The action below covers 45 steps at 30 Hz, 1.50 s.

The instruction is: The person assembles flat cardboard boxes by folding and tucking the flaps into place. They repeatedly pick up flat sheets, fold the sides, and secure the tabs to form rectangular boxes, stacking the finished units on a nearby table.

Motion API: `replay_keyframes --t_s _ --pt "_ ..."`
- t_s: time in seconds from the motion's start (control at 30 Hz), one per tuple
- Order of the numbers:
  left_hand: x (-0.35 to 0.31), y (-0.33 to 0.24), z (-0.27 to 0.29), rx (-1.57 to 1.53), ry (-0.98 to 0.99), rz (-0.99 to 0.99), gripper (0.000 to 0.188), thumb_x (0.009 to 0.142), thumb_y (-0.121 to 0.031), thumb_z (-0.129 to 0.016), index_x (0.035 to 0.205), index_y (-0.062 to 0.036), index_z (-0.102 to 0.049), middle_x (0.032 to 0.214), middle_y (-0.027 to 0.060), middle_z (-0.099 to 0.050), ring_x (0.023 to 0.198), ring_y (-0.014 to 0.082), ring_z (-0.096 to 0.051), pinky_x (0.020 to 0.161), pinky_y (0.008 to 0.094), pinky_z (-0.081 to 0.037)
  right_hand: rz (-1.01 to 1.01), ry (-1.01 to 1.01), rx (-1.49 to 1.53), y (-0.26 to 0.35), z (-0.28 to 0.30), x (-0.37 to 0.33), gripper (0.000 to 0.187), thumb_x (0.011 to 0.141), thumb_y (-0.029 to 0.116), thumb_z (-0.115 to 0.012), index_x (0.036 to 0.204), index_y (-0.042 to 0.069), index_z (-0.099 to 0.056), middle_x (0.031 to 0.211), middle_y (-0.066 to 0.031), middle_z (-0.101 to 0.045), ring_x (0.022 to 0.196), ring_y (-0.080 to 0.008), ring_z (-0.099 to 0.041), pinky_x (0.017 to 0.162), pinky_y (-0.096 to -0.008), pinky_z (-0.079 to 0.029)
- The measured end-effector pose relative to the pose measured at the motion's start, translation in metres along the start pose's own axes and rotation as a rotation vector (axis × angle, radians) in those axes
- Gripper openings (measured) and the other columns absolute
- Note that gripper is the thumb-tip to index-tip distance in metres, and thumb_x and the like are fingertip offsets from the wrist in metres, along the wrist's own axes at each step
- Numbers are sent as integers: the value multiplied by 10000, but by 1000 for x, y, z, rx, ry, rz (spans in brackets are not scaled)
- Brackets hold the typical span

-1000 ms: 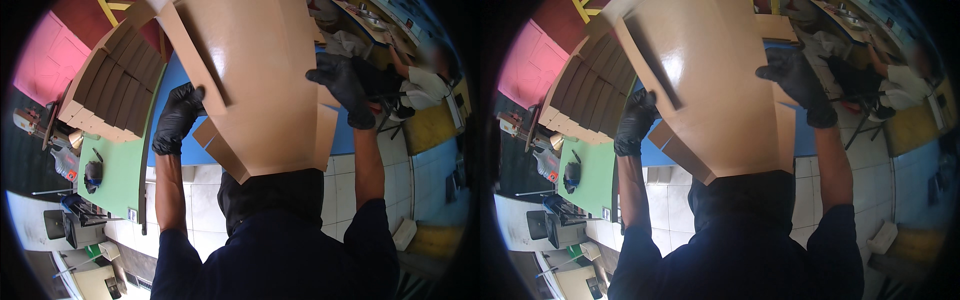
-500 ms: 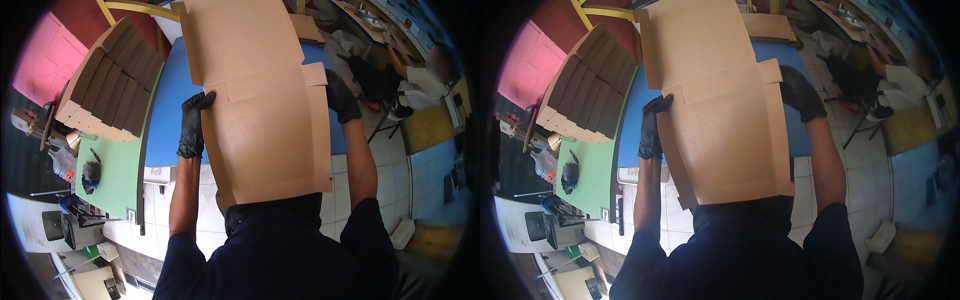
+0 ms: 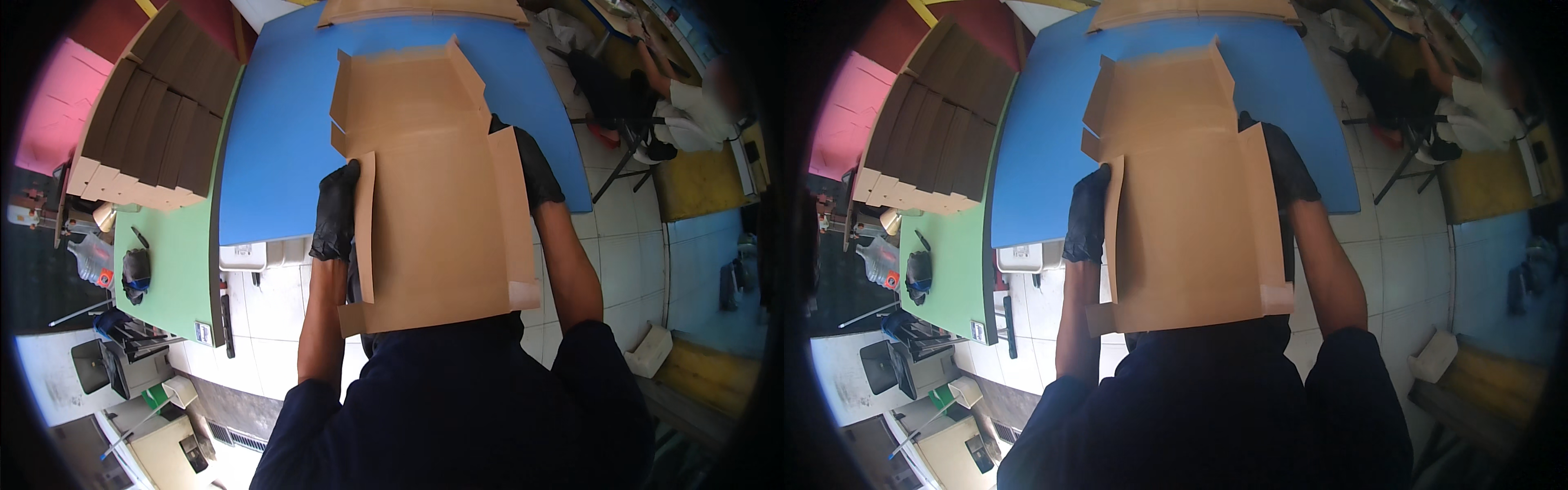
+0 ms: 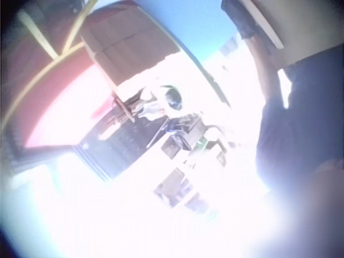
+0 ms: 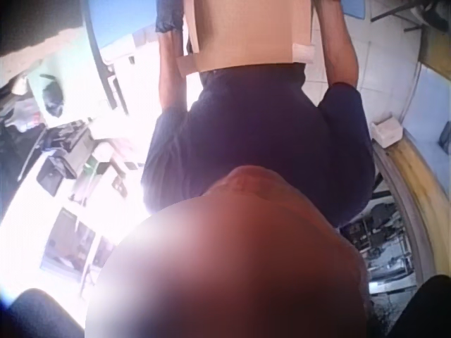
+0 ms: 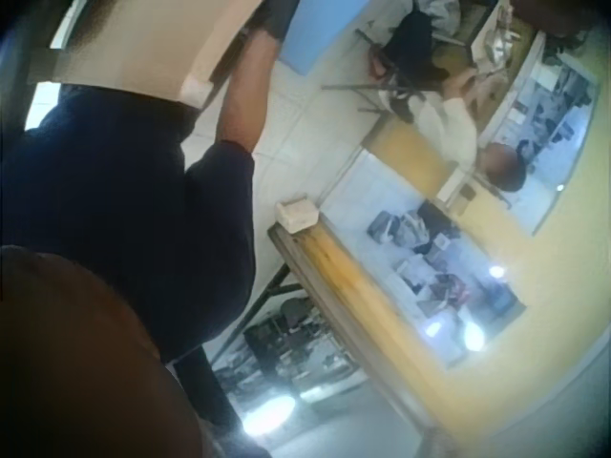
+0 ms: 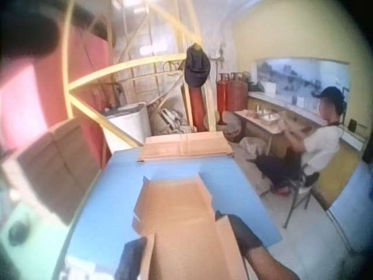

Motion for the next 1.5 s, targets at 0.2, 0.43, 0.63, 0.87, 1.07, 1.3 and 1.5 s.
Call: replay_keyframes --t_s 0.2,0.43,0.63,0.87,1.07,1.3,1.5 --pt "-15 6 4 109 -30 31 374 1047 -312 -606 1080 43 -720 896 46 -703 738 113 -611 685 319 -508 -14 -30 41 -8 -29 -53 375 1065 305 -556 1101 -37 -705 989 -65 -703 883 -117 -611 815 -335 -515" --pt "-62 14 -3 332 114 -171 353 1052 -291 -606 1144 39 -688 962 41 -706 786 123 -634 713 307 -524 -288 -160 352 -30 -24 -56 314 1018 250 -635 1098 -51 -680 971 -50 -671 867 -151 -627 806 -344 -528" --pt "-74 37 13 5 -7 35 371 1063 -319 -577 1185 19 -671 984 49 -701 827 131 -640 755 305 -526 -366 -38 369 -35 -40 -98 360 1027 230 -645 1214 -77 -664 1053 -83 -722 918 -155 -676 846 -308 -548" --pt "-96 49 3 312 187 266 386 1063 -321 -593 1182 38 -674 979 62 -717 826 116 -651 728 309 -529 -474 -76 294 -44 -15 -100 427 1022 305 -637 1226 -69 -656 1080 -82 -691 978 -160 -632 921 -331 -513" --pt "-104 41 16 110 64 304 343 1047 -299 -621 1076 32 -709 860 49 -711 706 127 -656 650 290 -530 -404 100 -11 -47 -26 -110 367 1001 181 -660 1270 -70 -657 1062 -93 -730 851 -109 -672 781 -283 -560" --pt "-103 70 20 313 345 269 319 990 -265 -706 1043 50 -714 827 52 -703 730 127 -649 664 306 -505 -522 153 62 -33 -21 -112 393 943 110 -685 1275 -97 -650 962 -94 -739 735 -135 -682 606 -287 -536" --pt "-114 72 24 17 248 383 262 958 -193 -733 1113 19 -742 926 48 -740 813 148 -677 746 319 -526 -558 299 -254 -34 -19 -115 514 880 177 -766 1295 -95 -633 1126 -132 -733 910 -169 -710 840 -333 -592"
Point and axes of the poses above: each hand's wrist, its own x-axis towards the middle knuckle, its own z-axis out of the back of the hand, y = z × x, the point moved 8 cm from there along x, towards the middle knuckle
